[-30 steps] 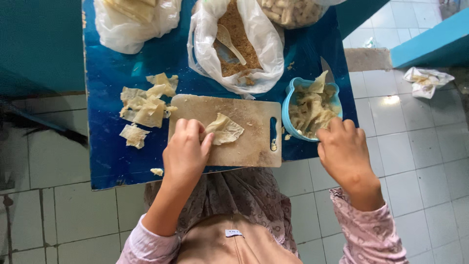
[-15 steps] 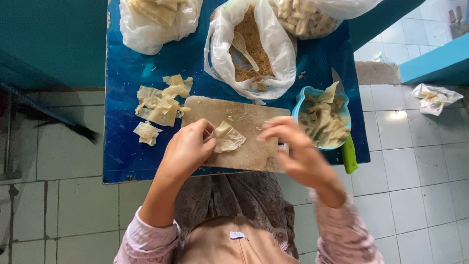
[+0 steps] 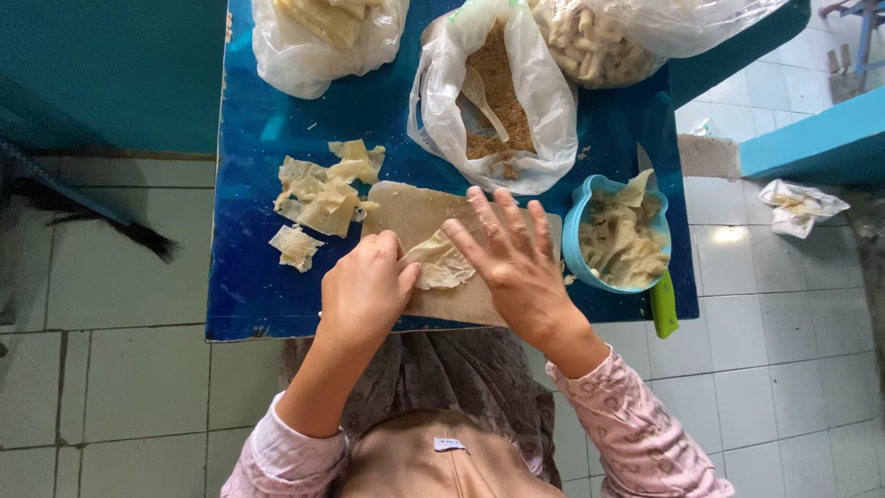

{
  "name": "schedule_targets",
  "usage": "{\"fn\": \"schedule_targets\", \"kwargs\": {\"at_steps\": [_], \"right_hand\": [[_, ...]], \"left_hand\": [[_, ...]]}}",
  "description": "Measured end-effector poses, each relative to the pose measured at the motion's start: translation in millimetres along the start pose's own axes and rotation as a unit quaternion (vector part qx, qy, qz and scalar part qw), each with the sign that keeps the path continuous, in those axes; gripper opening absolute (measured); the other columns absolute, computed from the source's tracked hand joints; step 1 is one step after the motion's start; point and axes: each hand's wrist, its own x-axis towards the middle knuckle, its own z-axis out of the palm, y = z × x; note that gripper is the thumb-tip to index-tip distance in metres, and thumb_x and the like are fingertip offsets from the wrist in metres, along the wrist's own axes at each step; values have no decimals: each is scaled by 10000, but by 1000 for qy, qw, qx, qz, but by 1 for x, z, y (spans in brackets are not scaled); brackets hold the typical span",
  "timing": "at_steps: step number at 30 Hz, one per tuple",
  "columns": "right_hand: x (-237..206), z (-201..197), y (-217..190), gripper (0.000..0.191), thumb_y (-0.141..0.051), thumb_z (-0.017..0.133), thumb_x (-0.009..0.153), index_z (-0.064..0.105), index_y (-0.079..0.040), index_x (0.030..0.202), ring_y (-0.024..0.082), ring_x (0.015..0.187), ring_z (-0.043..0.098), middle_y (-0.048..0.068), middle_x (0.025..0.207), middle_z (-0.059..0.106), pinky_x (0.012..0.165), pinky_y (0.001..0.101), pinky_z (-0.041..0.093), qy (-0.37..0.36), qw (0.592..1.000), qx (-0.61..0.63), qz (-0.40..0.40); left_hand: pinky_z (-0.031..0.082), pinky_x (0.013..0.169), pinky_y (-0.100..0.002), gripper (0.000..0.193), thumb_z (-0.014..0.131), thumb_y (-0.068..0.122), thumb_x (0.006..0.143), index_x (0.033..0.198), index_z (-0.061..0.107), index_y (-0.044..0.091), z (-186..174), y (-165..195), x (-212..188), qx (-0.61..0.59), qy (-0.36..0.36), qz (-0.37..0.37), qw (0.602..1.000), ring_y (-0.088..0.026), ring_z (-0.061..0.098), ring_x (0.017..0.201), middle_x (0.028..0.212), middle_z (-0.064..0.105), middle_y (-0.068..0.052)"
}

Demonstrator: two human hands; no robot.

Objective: The person takes thin dough wrapper pieces one at a time, flattens and shapes them by hand on a cutting board, and places folded wrappers into a blue bowl. At times they use a spoon to add brown filling from a plastic bag onto a wrapper before folding it closed by hand.

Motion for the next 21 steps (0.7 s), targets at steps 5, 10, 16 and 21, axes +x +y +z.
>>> {"fn": "schedule_targets", "kwargs": {"at_steps": [5, 10, 16, 21], "right_hand": [[6, 1, -6, 762, 21, 571, 896, 450, -291, 1581, 318, 1572, 161, 91, 1697, 239, 1255, 563, 93, 13, 999, -11, -43], [-1, -12, 6, 646, 36, 606, 818, 602, -224, 1409, 343, 1512, 272, 122, 1614, 367, 1213, 564, 180, 24, 999, 1, -24], [43, 5, 53, 135, -80, 645, 951, 688, -49, 1075, 351, 1023, 650, 149, 1090, 659, 894, 437, 514, 184, 927, 270, 184], [115, 48, 84, 192, -264, 745, 870, 703, -77, 856, 381, 948, 651, 151, 956, 664, 812, 491, 507, 144, 946, 131, 259]], "left_hand": [[551, 721, -465, 233, 730, 289, 854, 923, 630, 90, 2, -3, -1, -13, 9, 18, 1000, -346, 697, 879, 945, 699, -104], [547, 702, -471, 222, 712, 272, 867, 934, 616, 84, 4, -5, -5, -36, 33, 36, 998, -354, 690, 860, 944, 673, -106], [534, 667, -487, 191, 693, 271, 897, 930, 611, 102, 9, 1, -13, -34, 36, 21, 999, -369, 673, 842, 953, 641, -111], [539, 652, -473, 159, 686, 221, 886, 941, 599, 100, 11, 9, -18, -32, 64, 42, 997, -374, 671, 833, 962, 618, -119]]}}
